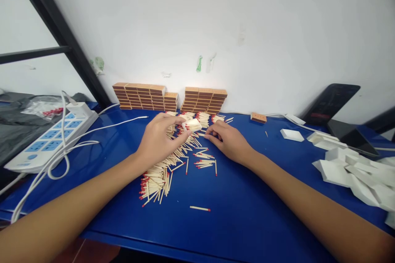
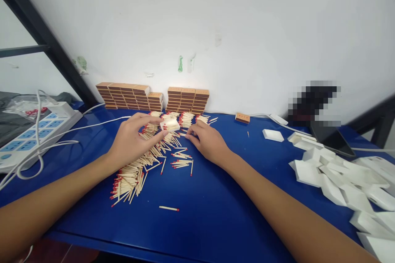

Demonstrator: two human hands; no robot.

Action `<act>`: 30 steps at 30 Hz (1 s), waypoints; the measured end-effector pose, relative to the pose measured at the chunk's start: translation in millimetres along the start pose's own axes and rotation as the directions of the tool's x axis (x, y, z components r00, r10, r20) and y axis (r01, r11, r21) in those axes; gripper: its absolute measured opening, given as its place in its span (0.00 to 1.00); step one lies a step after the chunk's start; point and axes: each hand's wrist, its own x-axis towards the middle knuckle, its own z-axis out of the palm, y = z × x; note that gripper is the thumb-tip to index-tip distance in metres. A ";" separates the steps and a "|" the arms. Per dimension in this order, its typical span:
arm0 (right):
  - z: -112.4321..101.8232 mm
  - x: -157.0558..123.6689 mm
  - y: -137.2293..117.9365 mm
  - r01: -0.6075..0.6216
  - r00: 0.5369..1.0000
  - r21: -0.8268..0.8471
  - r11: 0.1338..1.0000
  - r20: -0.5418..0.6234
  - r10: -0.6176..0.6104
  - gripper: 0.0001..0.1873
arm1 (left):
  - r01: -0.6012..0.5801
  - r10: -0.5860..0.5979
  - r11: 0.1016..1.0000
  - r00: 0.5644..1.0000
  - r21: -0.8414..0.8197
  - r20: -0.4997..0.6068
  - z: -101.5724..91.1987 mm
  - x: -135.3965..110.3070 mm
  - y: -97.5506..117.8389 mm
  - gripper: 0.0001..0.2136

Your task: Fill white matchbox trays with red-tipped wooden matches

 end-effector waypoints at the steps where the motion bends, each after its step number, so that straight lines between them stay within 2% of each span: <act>1: -0.4 0.3 -0.3 -0.005 1.000 -0.004 1.000 0.011 0.005 0.07 | 0.009 -0.009 1.000 1.000 0.004 -0.017 -0.7 0.5 0.0 0.12; 4: -2.4 1.5 -0.5 -0.027 0.999 -0.017 0.999 0.042 0.028 0.07 | 0.015 -0.015 1.000 1.000 0.014 -0.009 0.3 -0.8 -0.1 0.12; 11: -7.3 -0.6 -4.1 -0.033 0.995 -0.035 0.999 0.095 0.036 0.06 | -0.041 0.037 0.998 0.995 0.039 0.093 5.2 -3.2 -5.0 0.14; 23: -6.6 -3.1 -4.3 -0.009 0.989 -0.082 0.997 0.148 0.022 0.05 | 0.002 -0.007 0.999 0.993 0.048 0.118 5.6 -1.6 -9.6 0.15; 30: -16.8 -3.1 -1.4 0.004 0.989 -0.093 0.996 0.149 0.010 0.07 | 0.018 -0.035 0.993 0.990 0.119 0.136 2.9 3.1 -12.2 0.14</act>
